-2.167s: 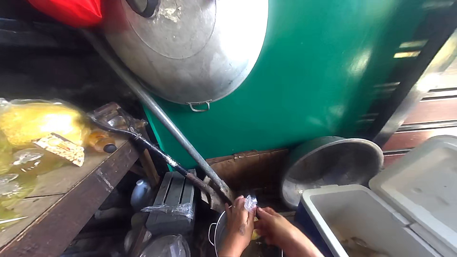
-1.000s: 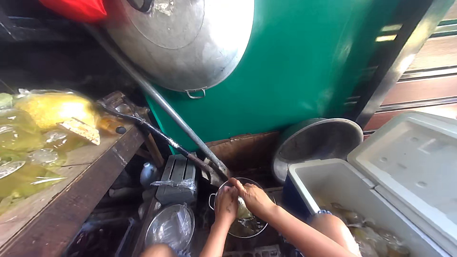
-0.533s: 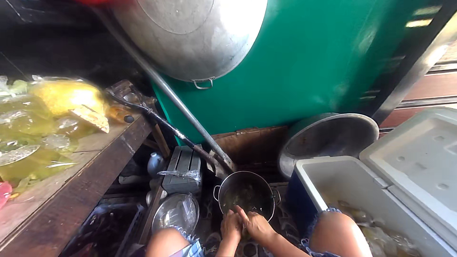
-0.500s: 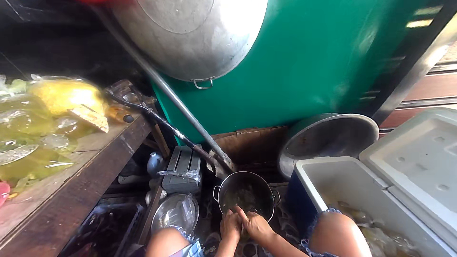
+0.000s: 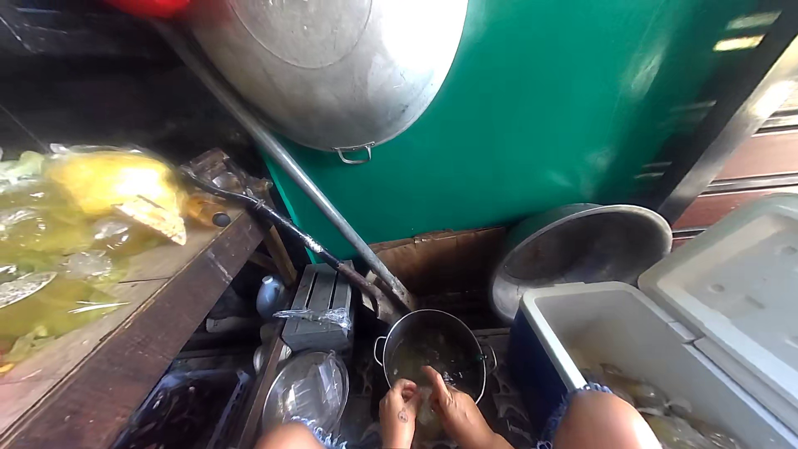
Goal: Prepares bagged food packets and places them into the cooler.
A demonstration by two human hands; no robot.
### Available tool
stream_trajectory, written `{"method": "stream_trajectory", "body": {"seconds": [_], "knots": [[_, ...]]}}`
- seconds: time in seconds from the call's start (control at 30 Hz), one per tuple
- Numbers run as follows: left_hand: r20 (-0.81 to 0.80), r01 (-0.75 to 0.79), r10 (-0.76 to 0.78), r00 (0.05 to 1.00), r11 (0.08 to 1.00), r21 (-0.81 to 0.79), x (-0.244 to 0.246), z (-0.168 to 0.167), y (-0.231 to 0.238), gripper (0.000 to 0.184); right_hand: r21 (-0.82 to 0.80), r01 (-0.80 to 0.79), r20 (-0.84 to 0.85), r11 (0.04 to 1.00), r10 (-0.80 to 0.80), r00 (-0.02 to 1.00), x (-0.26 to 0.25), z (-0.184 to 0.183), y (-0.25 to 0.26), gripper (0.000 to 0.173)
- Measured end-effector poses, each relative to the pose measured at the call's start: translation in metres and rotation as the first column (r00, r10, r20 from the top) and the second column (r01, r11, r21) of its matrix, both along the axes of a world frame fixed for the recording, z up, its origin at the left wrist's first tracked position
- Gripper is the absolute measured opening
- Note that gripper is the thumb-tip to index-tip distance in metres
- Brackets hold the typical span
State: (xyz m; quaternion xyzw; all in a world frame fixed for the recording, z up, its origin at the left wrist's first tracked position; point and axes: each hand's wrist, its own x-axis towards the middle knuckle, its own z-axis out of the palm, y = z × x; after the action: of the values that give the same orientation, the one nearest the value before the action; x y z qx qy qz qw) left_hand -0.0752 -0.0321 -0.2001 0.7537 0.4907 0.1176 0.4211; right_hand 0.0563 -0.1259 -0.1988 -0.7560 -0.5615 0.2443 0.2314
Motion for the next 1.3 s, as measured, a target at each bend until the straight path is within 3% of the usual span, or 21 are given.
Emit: {"method": "stream_trajectory", "body": {"seconds": [0.17,0.3,0.43,0.53,0.73,0.97,1.17,1.23,1.3], "knots": [[-0.081,-0.137,0.133,0.988,0.989,-0.056,0.001,-0.003,-0.005,0.024,0.007,0.012,0.003,1.000,-0.012,1.000,-0.001,-0.002,-0.001,0.060],[0.039,-0.124,0.124,0.991,0.992,-0.007,0.006,-0.012,-0.012,0.015,0.055,0.013,0.020,0.998,-0.014,1.000,-0.001,-0.001,-0.003,0.057],[0.116,-0.035,0.021,0.993,0.992,0.120,0.010,-0.014,-0.017,0.013,0.060,0.015,-0.013,0.998,-0.014,1.000,0.001,-0.001,-0.004,0.059],[0.151,0.052,-0.095,0.984,0.962,0.269,0.006,-0.019,-0.021,0.016,0.031,0.053,-0.140,0.998,-0.048,0.989,0.005,-0.007,0.000,0.068],[0.101,0.169,-0.226,0.969,0.904,0.393,0.001,-0.025,-0.023,0.020,-0.035,0.095,-0.330,0.995,-0.101,0.939,0.015,0.002,0.005,0.080],[0.073,0.021,-0.068,0.995,0.858,0.514,0.013,-0.029,-0.037,0.017,-0.024,0.115,-0.336,0.993,-0.117,0.935,0.014,0.008,0.002,0.076],[0.123,-0.125,0.079,0.989,0.898,0.422,0.019,-0.028,-0.046,0.015,0.141,0.289,-0.323,0.947,-0.232,0.918,-0.003,-0.010,0.001,0.072],[0.149,-0.168,0.118,0.982,0.905,0.391,0.020,-0.029,-0.047,0.014,0.089,0.366,-0.310,0.926,-0.323,0.894,-0.006,-0.011,0.001,0.076],[0.162,-0.193,0.143,0.976,0.913,0.360,0.021,-0.029,-0.049,0.013,-0.064,0.407,-0.273,0.911,-0.408,0.871,-0.005,-0.006,0.003,0.080]]}}
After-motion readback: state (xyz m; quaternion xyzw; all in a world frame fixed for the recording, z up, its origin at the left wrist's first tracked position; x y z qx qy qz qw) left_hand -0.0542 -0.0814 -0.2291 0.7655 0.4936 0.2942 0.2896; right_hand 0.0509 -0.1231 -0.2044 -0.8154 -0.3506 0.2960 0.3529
